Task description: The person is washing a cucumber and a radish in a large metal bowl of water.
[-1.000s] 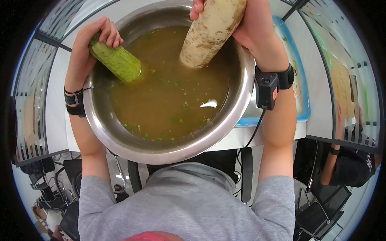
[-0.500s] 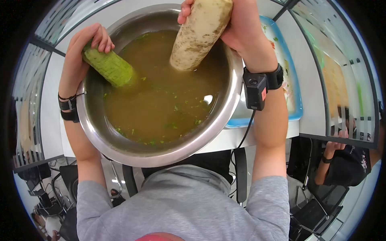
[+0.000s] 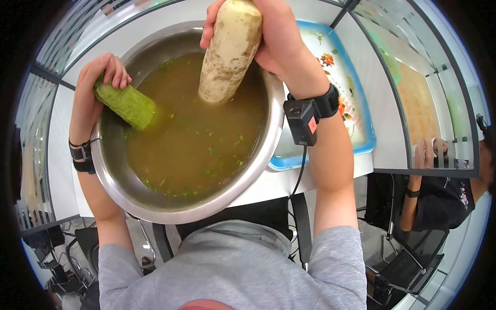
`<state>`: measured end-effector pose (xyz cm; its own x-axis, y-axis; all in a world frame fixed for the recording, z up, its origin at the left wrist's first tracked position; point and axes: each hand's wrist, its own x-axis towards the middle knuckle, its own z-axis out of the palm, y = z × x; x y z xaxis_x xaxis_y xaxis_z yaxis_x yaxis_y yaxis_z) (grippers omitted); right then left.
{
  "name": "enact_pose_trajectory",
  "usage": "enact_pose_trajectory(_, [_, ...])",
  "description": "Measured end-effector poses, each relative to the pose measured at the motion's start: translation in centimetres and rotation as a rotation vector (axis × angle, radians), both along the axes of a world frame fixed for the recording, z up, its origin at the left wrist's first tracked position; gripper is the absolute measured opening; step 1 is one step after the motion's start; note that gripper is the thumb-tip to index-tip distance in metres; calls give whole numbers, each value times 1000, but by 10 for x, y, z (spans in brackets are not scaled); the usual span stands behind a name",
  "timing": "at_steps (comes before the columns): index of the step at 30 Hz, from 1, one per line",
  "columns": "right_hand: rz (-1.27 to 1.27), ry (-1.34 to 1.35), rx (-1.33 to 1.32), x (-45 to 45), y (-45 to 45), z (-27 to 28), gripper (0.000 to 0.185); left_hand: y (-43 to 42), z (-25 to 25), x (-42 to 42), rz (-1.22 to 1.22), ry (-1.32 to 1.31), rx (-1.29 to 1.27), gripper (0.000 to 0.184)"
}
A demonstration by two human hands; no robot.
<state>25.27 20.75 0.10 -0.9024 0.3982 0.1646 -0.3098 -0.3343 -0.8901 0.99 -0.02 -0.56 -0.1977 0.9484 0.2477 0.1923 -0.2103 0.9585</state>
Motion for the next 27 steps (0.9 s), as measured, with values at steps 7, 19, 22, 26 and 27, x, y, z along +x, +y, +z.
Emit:
enact_pose_trajectory(7, [12, 1, -14, 2, 3, 0, 48, 0, 0, -3, -10, 14, -5, 43])
enact_pose_trajectory(19, [-6, -6, 10, 2, 1, 1, 47, -1, -2, -4, 2, 30, -15, 42])
enact_pose_trajectory(22, [-10, 4, 26, 0, 2, -2, 47, -3, 0, 3, -18, 67, -7, 40])
enact_pose_trajectory(26, [5, 2, 10, 0, 2, -2, 48, -7, -2, 11, -86, 92, 26, 39])
enact_pose_trajectory(27, [9, 4, 11, -1, 3, -2, 48, -8, -1, 12, -82, 94, 27, 39])
